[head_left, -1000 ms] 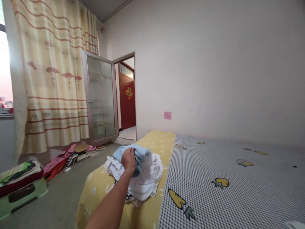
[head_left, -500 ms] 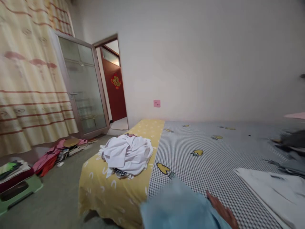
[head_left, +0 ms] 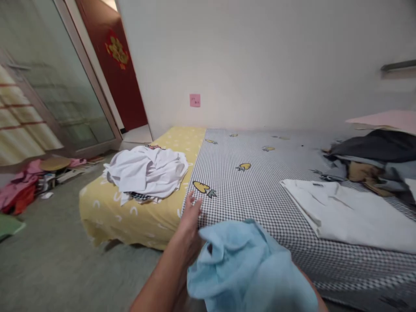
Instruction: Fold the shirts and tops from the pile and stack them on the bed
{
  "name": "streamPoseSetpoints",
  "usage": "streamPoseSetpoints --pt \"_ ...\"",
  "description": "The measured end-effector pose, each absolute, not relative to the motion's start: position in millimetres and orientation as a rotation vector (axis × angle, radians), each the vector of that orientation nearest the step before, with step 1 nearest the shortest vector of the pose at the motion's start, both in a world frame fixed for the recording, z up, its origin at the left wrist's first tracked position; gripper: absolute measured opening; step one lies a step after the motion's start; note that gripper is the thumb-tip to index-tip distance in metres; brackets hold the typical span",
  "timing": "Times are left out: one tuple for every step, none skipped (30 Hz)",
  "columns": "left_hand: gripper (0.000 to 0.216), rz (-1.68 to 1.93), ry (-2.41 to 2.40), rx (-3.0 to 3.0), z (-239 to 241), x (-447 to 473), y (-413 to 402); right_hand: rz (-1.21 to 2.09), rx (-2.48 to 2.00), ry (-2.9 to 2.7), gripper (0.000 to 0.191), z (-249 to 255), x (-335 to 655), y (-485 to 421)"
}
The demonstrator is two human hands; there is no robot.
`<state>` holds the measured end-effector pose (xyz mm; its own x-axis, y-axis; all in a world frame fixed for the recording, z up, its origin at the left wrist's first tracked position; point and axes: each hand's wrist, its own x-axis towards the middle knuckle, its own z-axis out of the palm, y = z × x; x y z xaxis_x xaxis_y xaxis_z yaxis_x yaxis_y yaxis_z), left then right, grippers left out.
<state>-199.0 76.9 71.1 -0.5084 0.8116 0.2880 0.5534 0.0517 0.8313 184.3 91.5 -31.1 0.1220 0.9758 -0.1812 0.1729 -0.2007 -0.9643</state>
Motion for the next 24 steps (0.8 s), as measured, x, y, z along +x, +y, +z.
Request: streamPoseSetpoints --pt "0.042 1.427 2.075 1.342 59.7 -199.9 72.5 1.221 -1.574 -1.048 0.039 -30.8 192.7 88.2" --pt "0.042 1.409 2.07 1.316 47.3 -200.1 64.1 1.246 -1.613 -0.93 0.042 -28.7 200.8 84.1" --pt "0.041 1.382 2.058 1.304 33.9 -200.0 51.1 1.231 -1.652 -0.833 0.048 -24.5 208.6 78.9" --pt "0.04 1.347 2.038 1.295 20.0 -200.2 33.8 1.181 -1.685 -0.776 0.055 -18.1 215.8 72.7" --pt "0.037 1.304 2.016 1.29 5.8 -201.2 13.2 1.126 -1.705 -0.736 0.061 -9.7 222.2 65.7" --pt "0.035 1.249 1.983 1.29 -7.7 -203.3 -9.0 1.074 -1.71 -0.73 0.065 0.3 227.0 58.3" --pt "0.036 1.198 1.953 1.277 -19.5 -206.1 -30.6 1.042 -1.697 -0.76 0.067 11.2 229.7 51.2" --pt "0.036 1.167 1.969 1.256 -28.7 -209.1 -49.4 1.05 -1.657 -0.806 0.067 22.2 230.1 45.0" --pt "0.036 1.17 2.014 1.24 -34.7 -211.2 -63.5 1.087 -1.601 -0.858 0.068 32.3 227.7 40.2" --pt "0.038 1.185 2.066 1.236 -37.3 -211.8 -71.7 1.128 -1.53 -0.916 0.072 40.7 222.7 37.2" --pt "0.04 1.213 2.123 1.252 -36.5 -210.0 -73.6 1.15 -1.456 -0.988 0.078 46.9 215.2 35.9" --pt "0.042 1.239 2.173 1.29 -33.1 -205.6 -69.5 1.135 -1.396 -1.075 0.087 50.8 205.5 36.0" --pt "0.045 1.25 2.208 1.348 -27.8 -198.6 -60.5 1.089 -1.361 -1.19 0.096 52.6 194.3 37.0" --pt "0.047 1.233 2.231 1.418 -21.8 -189.4 -48.2 1.032 -1.36 -1.33 0.101 52.8 182.2 38.3" --pt "0.049 1.185 2.251 1.491 -16.0 -178.5 -34.3 0.984 -1.385 -1.487 0.097 52.4 170.2 39.5" --pt "0.052 1.104 2.266 1.563 -11.0 -166.8 -20.4 0.969 -1.415 -1.658 0.081 52.0 159.0 40.1" --pt "0.055 0.998 2.273 1.632 -7.2 -155.2 -7.8 0.99 -1.427 -1.816 0.059 52.3 149.6 39.9" --pt "0.054 0.889 2.264 1.695 -4.4 -144.6 2.6 1.051 -1.408 -1.938 0.037 53.7 143.0 39.1" --pt "0.049 0.802 2.234 1.749 -1.9 -136.1 10.3 1.141 -1.354 -2.009 0.024 56.6 139.9 37.9" --pt "0.038 0.756 2.179 1.785 1.4 -130.5 15.3 1.232 -1.291 -2.003 0.024 61.0 140.7 36.6" --pt "0.024 0.774 2.107 1.787 6.4 -128.5 17.6 1.303 -1.233 -1.917 0.029 66.7 145.6 35.9" --pt "0.011 0.856 2.034 1.745 14.3 -130.5 17.7 1.335 -1.196 -1.76 0.036 73.6 154.0 36.1" --pt "0.006 0.99 1.975 1.656 25.5 -136.6 16.2 1.324 -1.18 -1.559 0.041 81.6 165.3 37.8" --pt "0.013 1.152 1.942 1.528 40.1 -146.6 14.0 1.265 -1.193 -1.357 0.046 90.2 178.2 41.3"
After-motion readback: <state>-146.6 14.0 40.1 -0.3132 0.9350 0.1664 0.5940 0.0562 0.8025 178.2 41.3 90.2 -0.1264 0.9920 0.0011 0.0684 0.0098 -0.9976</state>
